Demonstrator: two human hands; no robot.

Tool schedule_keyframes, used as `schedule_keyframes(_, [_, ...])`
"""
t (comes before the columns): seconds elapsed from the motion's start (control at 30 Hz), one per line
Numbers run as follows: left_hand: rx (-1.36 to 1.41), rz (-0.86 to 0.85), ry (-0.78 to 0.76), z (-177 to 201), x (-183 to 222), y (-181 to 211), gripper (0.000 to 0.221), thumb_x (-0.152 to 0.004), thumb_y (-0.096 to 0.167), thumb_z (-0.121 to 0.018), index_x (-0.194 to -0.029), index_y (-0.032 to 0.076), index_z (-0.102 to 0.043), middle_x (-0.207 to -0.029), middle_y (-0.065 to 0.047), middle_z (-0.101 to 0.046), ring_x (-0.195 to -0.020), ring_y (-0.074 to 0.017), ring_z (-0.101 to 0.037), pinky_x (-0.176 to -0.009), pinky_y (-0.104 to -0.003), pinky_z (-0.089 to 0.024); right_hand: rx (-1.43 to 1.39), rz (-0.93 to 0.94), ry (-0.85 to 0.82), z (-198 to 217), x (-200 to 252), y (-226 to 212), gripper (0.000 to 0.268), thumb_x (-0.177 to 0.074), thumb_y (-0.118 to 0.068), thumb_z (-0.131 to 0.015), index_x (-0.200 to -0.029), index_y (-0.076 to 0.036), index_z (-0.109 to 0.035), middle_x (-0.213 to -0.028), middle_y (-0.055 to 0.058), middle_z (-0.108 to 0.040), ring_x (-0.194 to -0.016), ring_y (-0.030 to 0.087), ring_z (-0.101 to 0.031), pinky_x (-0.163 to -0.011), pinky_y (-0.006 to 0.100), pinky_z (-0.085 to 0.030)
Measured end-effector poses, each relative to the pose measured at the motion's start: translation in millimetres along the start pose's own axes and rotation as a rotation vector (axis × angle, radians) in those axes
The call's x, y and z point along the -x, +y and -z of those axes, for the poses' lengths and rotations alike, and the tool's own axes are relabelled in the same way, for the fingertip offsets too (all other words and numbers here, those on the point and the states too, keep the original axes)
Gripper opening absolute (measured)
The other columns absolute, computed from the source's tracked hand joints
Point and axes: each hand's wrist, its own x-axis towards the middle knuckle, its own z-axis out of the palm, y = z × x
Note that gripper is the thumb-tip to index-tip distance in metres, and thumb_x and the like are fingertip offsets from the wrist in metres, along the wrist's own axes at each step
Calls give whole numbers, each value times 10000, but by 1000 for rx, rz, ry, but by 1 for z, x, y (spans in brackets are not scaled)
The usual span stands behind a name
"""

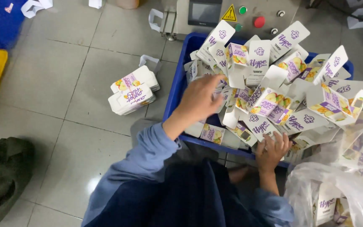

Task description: Folding flat-packed juice box templates into their final 3D shape and stacking them.

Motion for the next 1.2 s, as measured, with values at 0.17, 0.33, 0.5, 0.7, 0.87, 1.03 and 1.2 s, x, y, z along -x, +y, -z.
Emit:
schedule_keyframes(0.17, [-466,956,-370,-159,126,-164,898,-687,604,-717,-1325,23,-470,-1186,-190,-580,-1021,-383,-655,-819,-487,-538,-7,-5,-5,-5,6,5,186,-906,-44,-685,-1035,-140,-779,-1254,125,-664,-1297,440,-552,-1123,612,-314])
schedule_keyframes(0.33, [-415,1110,-437,-142,109,-94,1355,-540,804,-740,-1454,-95,-302,-1384,-281,-438,-1264,-463,-479,-1016,-525,-425,12,-53,-26,-9,15,8,167,-922,-58,-688,-1036,-145,-774,-1289,122,-665,-1343,438,-531,-1175,584,-251])
schedule_keyframes(0.5, [-492,1161,-376,-164,116,-118,1465,-436,786,-793,-1470,-116,-277,-1398,-286,-412,-1288,-487,-437,-1068,-540,-361,-2,-58,-39,-9,15,11,198,-911,-42,-689,-1054,-155,-768,-1289,120,-663,-1340,439,-532,-1180,588,-237])
schedule_keyframes(0.7, [-392,1157,-238,-132,116,-106,1447,-377,807,-786,-1375,-146,-354,-1258,-241,-462,-1128,-481,-521,-937,-511,-460,-5,-65,-55,-10,20,14,189,-925,-52,-668,-1055,-154,-760,-1302,116,-639,-1373,444,-488,-1163,586,-259])
schedule_keyframes(0.87, [-461,1013,-84,-132,129,-108,1422,-337,783,-780,-1344,-149,-408,-1126,-208,-489,-968,-422,-578,-771,-488,-524,42,-58,-71,-13,24,17,188,-915,-97,-656,-1056,-176,-752,-1295,103,-643,-1356,435,-512,-1160,578,-274])
schedule_keyframes(1.03, [-449,1021,-80,-128,126,-107,1328,-339,708,-795,-1293,-140,-429,-1108,-209,-503,-937,-420,-609,-747,-476,-547,4,-57,-48,-10,17,10,202,-913,-44,-654,-1041,-163,-754,-1285,110,-641,-1366,444,-496,-1169,578,-245])
schedule_keyframes(1.2, [-419,1034,-170,-141,130,-125,1345,-356,809,-785,-1263,-114,-418,-1131,-193,-489,-926,-403,-635,-744,-467,-575,17,-47,-42,-8,13,6,215,-896,-34,-655,-1041,-159,-753,-1292,111,-636,-1367,443,-495,-1166,581,-248])
